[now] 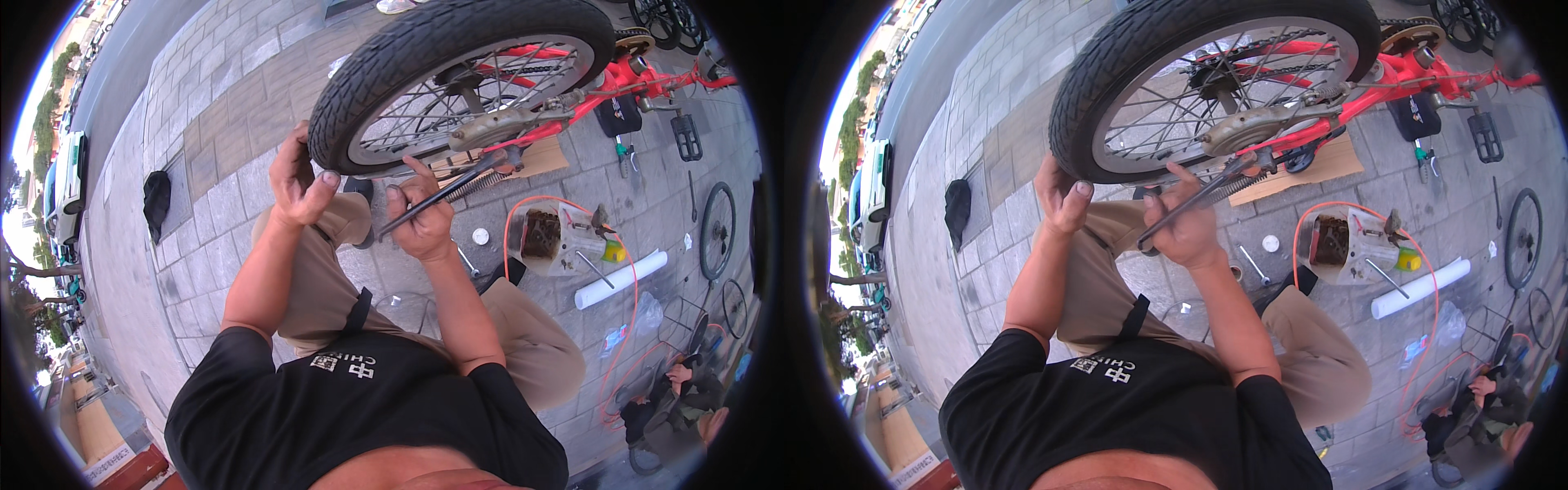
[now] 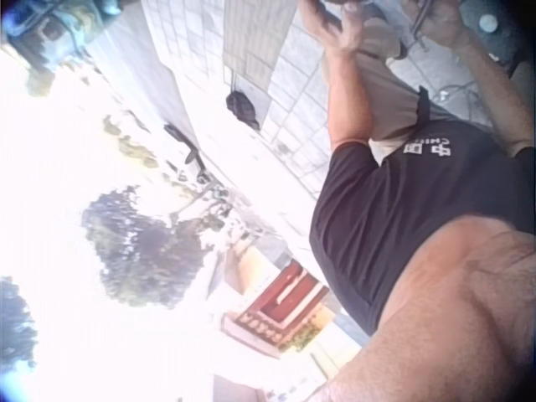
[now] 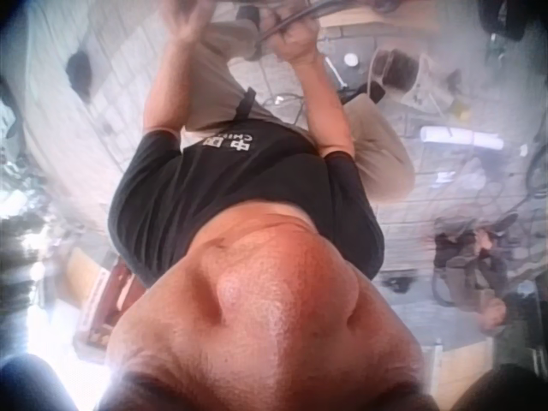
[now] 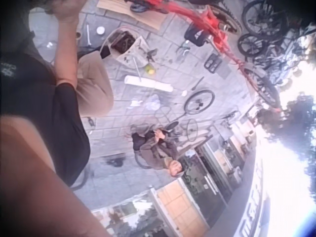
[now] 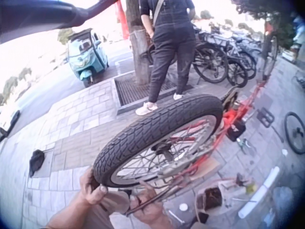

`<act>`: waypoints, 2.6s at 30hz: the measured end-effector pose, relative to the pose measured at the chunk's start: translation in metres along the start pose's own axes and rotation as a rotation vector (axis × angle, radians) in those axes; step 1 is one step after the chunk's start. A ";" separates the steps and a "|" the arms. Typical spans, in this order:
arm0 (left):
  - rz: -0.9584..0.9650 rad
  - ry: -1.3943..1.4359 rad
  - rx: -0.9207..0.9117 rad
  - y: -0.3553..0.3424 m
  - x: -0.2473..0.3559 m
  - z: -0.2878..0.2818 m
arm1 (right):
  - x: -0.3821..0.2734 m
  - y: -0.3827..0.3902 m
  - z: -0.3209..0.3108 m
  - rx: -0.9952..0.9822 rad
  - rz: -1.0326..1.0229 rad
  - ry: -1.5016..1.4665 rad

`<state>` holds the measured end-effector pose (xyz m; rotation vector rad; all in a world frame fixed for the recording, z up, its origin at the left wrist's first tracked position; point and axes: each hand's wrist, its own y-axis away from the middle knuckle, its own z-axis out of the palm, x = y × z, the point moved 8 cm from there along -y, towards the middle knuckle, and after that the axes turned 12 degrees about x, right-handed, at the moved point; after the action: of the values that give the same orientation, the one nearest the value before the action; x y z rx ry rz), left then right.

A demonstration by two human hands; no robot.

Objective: The person is sitting on a sidewalk repairing a bicycle tire. They remove the old tire from the rim, insert a new inner tube, and then mount the tire back onto the rim. Finally, they use a pump to inflate the tire.

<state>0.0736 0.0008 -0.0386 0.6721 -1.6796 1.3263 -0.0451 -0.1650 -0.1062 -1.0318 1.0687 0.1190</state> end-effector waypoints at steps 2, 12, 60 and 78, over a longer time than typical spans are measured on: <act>-0.024 -0.004 -0.005 0.003 -0.004 -0.002 | -0.003 -0.001 0.000 -0.005 0.001 0.001; -0.161 -0.080 -0.104 0.008 -0.023 -0.003 | -0.012 0.010 -0.012 -0.008 0.032 0.082; 0.222 -0.567 0.036 -0.014 0.018 0.030 | 0.054 0.006 -0.396 -0.712 0.167 1.554; 0.157 -0.578 -0.005 -0.007 0.029 0.027 | 0.106 0.045 -0.429 -1.252 0.099 2.000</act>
<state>0.0578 -0.0239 -0.0118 1.0058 -2.2307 1.3084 -0.2988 -0.4985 -0.2536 -2.2806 3.0494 -0.3252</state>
